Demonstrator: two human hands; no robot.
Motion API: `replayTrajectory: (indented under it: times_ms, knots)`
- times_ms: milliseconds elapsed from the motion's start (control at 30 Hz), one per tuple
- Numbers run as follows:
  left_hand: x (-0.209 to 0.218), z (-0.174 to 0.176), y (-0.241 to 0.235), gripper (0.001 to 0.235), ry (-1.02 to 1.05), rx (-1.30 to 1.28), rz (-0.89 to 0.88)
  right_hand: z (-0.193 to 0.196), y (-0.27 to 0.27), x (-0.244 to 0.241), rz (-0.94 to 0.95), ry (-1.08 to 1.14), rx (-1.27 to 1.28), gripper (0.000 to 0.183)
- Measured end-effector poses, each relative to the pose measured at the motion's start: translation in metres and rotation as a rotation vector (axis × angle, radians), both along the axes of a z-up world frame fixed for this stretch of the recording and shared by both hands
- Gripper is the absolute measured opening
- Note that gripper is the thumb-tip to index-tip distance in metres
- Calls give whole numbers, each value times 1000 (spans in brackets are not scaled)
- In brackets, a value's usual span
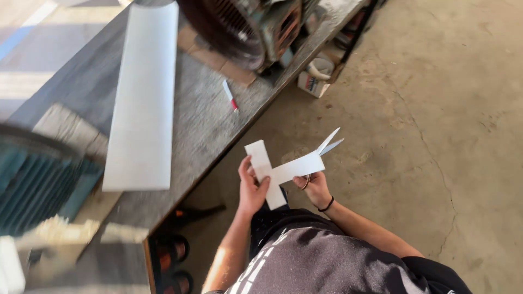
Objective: Cutting sheets of white insulation paper with scissors for motor winding.
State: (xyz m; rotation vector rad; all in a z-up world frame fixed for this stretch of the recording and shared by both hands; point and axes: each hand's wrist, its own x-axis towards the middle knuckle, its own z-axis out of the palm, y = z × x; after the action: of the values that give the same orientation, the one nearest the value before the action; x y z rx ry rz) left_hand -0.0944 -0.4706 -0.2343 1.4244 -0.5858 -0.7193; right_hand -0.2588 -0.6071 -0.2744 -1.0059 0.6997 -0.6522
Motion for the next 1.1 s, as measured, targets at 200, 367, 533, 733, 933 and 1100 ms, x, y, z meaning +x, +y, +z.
replayTrajectory:
  times_ms: [200, 367, 533, 733, 933, 1100]
  knots:
    - [68, -18, -118, 100, -17, -130, -291, 29, -92, 53, -488, 150, -77, 27]
    - [114, 9, -195, 100, 80, -241, -346, 26, -158, 83, -606, 242, -177, 29]
    - [139, 13, -250, 107, -208, -158, -527, 25, -205, 94, -444, 298, -206, 35]
    - [128, -27, -311, 78, -203, 194, -523, 6, -266, 123, -245, 225, -129, 26]
    - [108, -56, -416, 62, -328, 271, -220, -23, -383, 145, -3, 191, -70, 25]
    - [82, -28, -499, 72, -52, 405, -266, -30, -501, 134, 162, 127, -97, 29]
